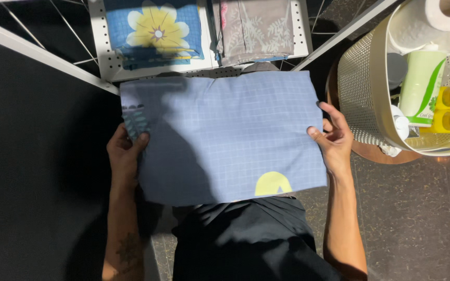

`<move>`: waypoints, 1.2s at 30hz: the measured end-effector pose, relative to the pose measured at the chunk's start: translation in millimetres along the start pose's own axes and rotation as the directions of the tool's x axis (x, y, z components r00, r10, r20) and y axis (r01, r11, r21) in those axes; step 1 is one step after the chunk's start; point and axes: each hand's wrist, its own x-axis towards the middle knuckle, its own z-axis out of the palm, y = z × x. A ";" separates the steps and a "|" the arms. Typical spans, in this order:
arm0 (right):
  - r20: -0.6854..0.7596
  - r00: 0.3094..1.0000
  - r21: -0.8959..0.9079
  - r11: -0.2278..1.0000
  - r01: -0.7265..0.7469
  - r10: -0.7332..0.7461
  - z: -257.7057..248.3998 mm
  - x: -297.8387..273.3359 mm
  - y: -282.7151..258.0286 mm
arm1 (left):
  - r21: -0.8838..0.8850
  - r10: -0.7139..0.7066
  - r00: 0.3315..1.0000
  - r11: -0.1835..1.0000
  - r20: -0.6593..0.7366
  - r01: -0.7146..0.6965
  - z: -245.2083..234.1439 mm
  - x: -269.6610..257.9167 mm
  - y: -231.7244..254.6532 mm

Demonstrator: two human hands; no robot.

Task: The person sits on the floor and organizes a white metal shelf. They fold and place patterned towels and cloths onto the lower shelves. They then move several rolls of paper towels and various bottles and boxes from a basket on the floor to the upper shelves.

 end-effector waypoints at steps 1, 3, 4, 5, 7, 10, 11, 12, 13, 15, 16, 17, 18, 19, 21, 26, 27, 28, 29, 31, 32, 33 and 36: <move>-0.011 1.000 -0.013 1.000 0.015 -0.015 -6.5 3.2 12.7 | 0.088 0.061 0.998 0.994 0.014 -0.062 -4.0 10.8 -18.8; -0.023 0.999 -0.028 0.999 0.021 -0.022 -9.2 0.5 33.1 | 0.176 0.112 0.993 0.978 0.034 -0.116 -3.6 13.9 -36.8; -0.044 0.999 -0.204 0.979 0.009 -0.019 -5.7 -5.2 40.4 | 0.279 0.077 0.996 0.956 0.043 -0.086 1.3 6.4 -35.7; -0.066 0.997 -0.368 0.930 0.001 -0.027 -0.9 -6.6 48.3 | 0.381 0.051 0.997 0.922 0.053 -0.067 7.4 4.3 -32.2; -0.037 0.979 -0.574 0.806 0.144 -0.201 1.8 -28.8 21.8 | 0.528 0.249 0.967 0.816 0.047 -0.236 26.4 -28.0 5.5; 0.030 0.930 -0.765 0.591 0.257 -0.367 -9.7 -69.8 4.3 | 0.591 0.564 0.784 0.549 0.260 -0.591 34.5 -66.2 -0.6; 0.035 0.926 -0.783 0.565 0.259 -0.376 -16.0 -88.2 1.8 | 0.488 0.665 0.624 0.418 0.410 -0.766 31.7 -81.4 -12.6; 0.020 0.932 -0.786 0.571 0.238 -0.362 -6.4 -100.0 -4.0 | 0.484 0.651 0.630 0.425 0.424 -0.765 37.9 -89.6 -10.0; 0.141 0.948 -0.783 0.554 0.283 -0.286 2.5 -106.4 -10.2 | 0.539 0.489 0.641 0.352 0.591 -0.765 46.5 -94.8 -7.9; 0.246 0.949 -0.776 0.547 0.314 -0.196 11.8 -120.1 -11.0 | 0.568 0.283 0.628 0.271 0.725 -0.777 52.5 -96.9 -5.8; 0.281 0.955 -0.825 0.484 0.293 -0.098 12.5 -127.4 -5.3 | 0.553 0.256 0.611 0.266 0.749 -0.790 49.9 -93.0 -6.0; 0.306 0.952 -0.867 0.414 0.278 0.002 13.2 -133.1 0.2 | 0.536 0.231 0.591 0.262 0.773 -0.803 48.2 -87.4 -6.7; 0.294 0.956 -0.870 0.416 0.264 0.008 12.1 -131.6 -4.0 | 0.528 0.223 0.584 0.266 0.780 -0.807 48.9 -81.4 -3.6; 0.311 0.950 -0.860 0.424 0.284 -0.007 10.9 -130.8 -7.6 | 0.484 0.256 0.556 0.293 0.791 -0.824 47.5 -79.7 0.2; 0.322 0.946 -0.849 0.436 0.299 -0.021 5.9 -127.9 -11.1 | 0.438 0.284 0.525 0.318 0.802 -0.841 46.3 -73.2 6.4; 0.390 0.921 -0.760 0.559 0.331 -0.016 -3.9 -112.5 -32.3 | 0.370 0.219 0.602 0.615 0.768 -0.696 55.3 -45.9 29.0; 0.382 0.924 -0.763 0.560 0.323 -0.013 -6.9 -110.5 -33.1 | 0.366 0.215 0.597 0.617 0.773 -0.696 59.2 -43.6 37.7; 0.376 0.926 -0.744 0.601 0.291 0.017 -9.3 -108.9 -33.9 | 0.384 0.176 0.633 0.662 0.754 -0.643 62.5 -41.3 46.6; 0.378 0.925 -0.722 0.639 0.267 0.041 -12.0 -103.2 -34.3 | 0.403 0.142 0.669 0.701 0.730 -0.588 66.4 -38.0 55.3; 0.338 0.941 -0.694 0.677 0.244 0.008 -10.6 -99.9 -35.8 | 0.485 0.079 0.707 0.674 0.703 -0.558 69.4 -30.7 63.4; 0.297 0.955 -0.663 0.716 0.221 -0.020 -9.0 -98.7 -36.0 | 0.565 0.016 0.744 0.640 0.668 -0.521 69.4 -27.9 67.9; 0.299 0.954 -0.660 0.717 0.222 -0.020 -9.8 -94.7 -35.6 | 0.567 0.016 0.746 0.639 0.666 -0.520 65.9 -22.8 66.5; 0.353 0.934 -0.709 0.634 0.309 -0.060 -6.8 -77.0 -49.2 | 0.652 0.029 0.797 0.558 0.604 -0.514 64.7 -5.9 75.4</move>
